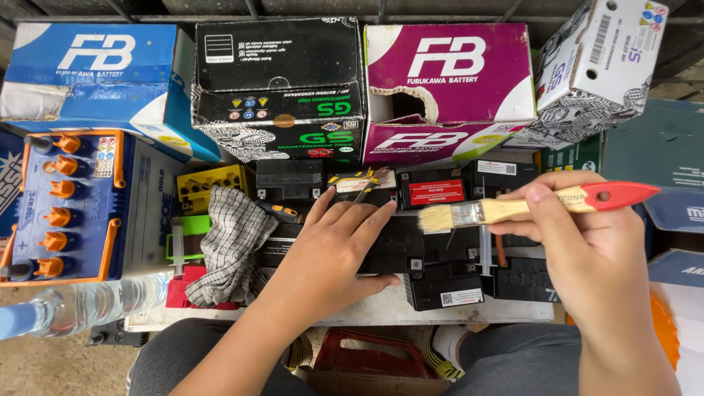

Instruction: Cleaning a battery with a paintbrush to remove dust and debris

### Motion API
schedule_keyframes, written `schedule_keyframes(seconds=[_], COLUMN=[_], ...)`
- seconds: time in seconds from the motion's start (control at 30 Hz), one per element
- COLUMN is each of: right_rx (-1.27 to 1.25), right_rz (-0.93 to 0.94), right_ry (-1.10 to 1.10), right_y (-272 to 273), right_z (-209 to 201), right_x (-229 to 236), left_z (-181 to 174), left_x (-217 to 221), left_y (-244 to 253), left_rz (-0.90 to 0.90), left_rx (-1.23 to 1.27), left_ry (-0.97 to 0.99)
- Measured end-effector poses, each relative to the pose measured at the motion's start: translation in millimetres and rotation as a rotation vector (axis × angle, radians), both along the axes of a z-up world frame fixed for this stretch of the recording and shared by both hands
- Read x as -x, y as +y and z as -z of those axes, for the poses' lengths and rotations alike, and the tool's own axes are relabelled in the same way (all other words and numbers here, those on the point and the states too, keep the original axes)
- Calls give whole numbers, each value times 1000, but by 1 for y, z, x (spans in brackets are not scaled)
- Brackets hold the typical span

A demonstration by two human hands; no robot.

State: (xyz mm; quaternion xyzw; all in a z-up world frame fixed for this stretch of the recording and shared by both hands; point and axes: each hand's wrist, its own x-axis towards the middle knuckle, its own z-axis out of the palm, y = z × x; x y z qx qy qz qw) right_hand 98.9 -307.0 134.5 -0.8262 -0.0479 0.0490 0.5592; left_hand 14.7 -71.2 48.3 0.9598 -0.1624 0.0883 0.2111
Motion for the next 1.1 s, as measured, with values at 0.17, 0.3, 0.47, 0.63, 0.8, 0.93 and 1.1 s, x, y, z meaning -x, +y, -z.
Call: schedule_keyframes(seconds=[0.17,0.3,0.47,0.63,0.8,0.93,1.1], right_rx=[21,-8,203,320,148,195,303], right_rz=[-123,-201,-179,-106,-283,-354,-187], right_ry=[76,187,36,-137,63,39,-376], right_y=[11,15,-5,-16,-18,-18,-27], right_z=[-10,5,18,17,16,21,30], right_x=[-3,-5,-8,-9,-5,-8,-16], left_z=[-3,-6,-10,-10,-6,-4,6], left_x=[-5,-7,-5,-6,-8,-8,-10], left_y=[0,-1,-8,-16,-16,-16,-14], left_rz=[13,12,-22,-36,-38,-38,-43], left_rx=[-21,-20,-54,-80,-104,-94,-52], left_ry=[-4,-12,-42,-79,-67,-80,-128])
